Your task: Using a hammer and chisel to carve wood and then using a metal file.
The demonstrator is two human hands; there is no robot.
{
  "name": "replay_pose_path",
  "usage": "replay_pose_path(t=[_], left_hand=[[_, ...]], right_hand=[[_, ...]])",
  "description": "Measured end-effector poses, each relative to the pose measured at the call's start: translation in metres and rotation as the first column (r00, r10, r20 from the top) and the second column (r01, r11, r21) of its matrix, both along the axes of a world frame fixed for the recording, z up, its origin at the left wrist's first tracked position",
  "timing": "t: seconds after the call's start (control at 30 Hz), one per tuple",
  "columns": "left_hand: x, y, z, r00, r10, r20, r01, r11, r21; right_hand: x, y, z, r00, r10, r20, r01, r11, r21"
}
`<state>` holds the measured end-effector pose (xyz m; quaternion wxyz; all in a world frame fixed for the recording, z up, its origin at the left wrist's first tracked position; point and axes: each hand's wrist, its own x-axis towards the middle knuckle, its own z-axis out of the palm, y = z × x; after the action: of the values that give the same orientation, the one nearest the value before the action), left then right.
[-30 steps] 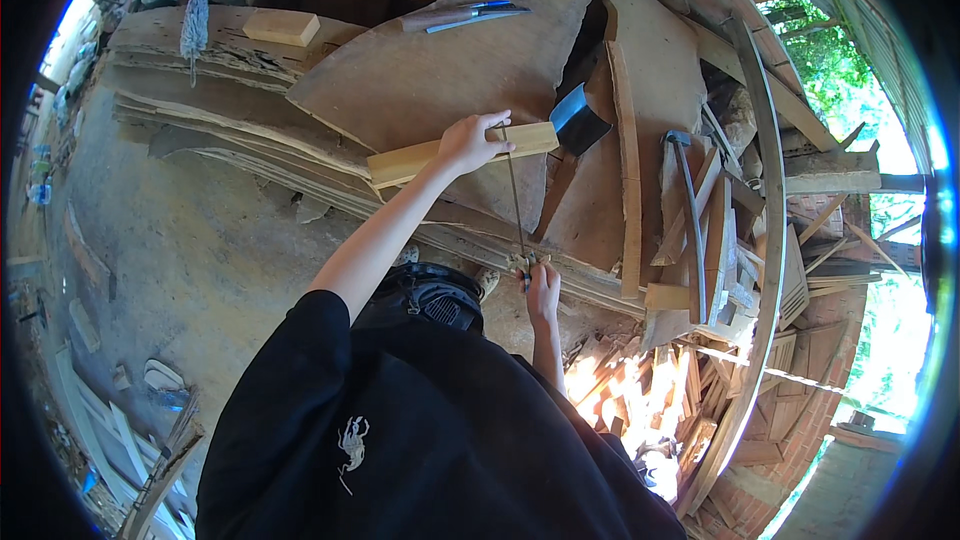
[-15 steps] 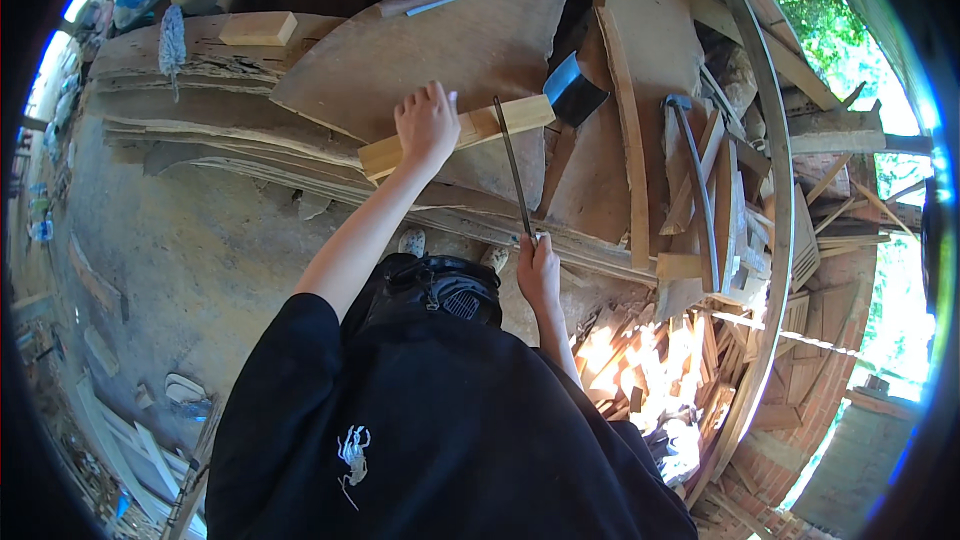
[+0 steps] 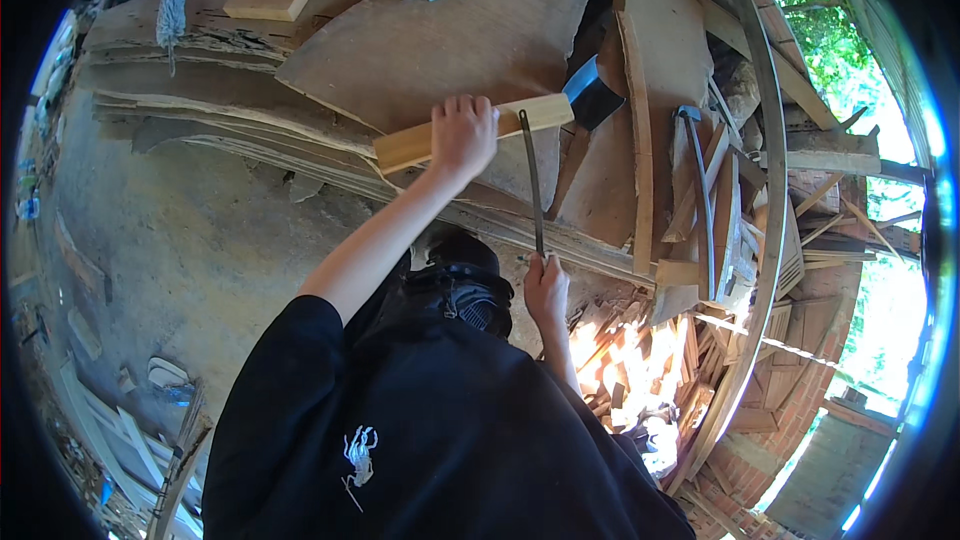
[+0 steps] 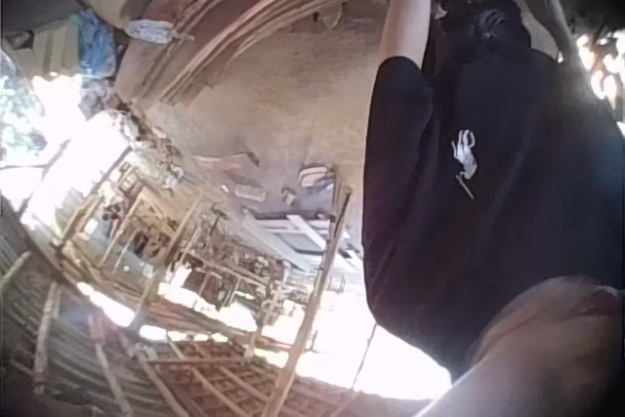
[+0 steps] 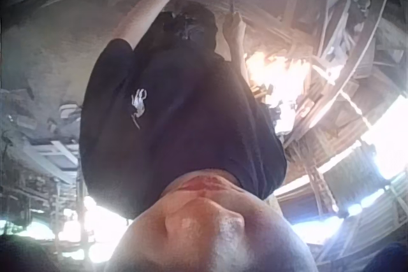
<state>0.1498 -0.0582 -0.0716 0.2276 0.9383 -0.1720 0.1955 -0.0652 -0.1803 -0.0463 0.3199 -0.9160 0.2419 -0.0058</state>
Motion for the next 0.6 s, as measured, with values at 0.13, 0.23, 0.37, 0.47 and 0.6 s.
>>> replay_pose_path(t=[0.13, 0.23, 0.37, 0.47, 0.6], left_hand=[[0.009, -0.008, 0.0, 0.999, 0.036, -0.019, -0.035, 0.997, 0.076], [0.017, -0.007, -0.001, 0.998, 0.044, -0.04, -0.039, 0.991, 0.125], [0.021, -0.011, -0.001, 0.997, 0.037, -0.061, -0.025, 0.98, 0.195], [0.022, -0.008, 0.002, 0.996, 0.01, -0.094, 0.009, 0.978, 0.207], [0.021, -0.004, 0.003, 0.995, -0.001, -0.099, 0.022, 0.978, 0.21]], right_hand=[[0.03, -0.019, 0.018, 0.999, 0.032, 0.028, -0.029, 0.995, -0.099], [0.041, -0.028, 0.029, 0.996, 0.083, 0.009, -0.082, 0.993, -0.081], [0.035, -0.025, 0.028, 0.997, 0.082, -0.003, -0.082, 0.992, -0.095], [0.021, -0.017, 0.023, 0.991, 0.118, -0.06, -0.122, 0.991, -0.062], [0.022, -0.011, 0.02, 0.986, 0.166, -0.013, -0.167, 0.98, -0.104]])
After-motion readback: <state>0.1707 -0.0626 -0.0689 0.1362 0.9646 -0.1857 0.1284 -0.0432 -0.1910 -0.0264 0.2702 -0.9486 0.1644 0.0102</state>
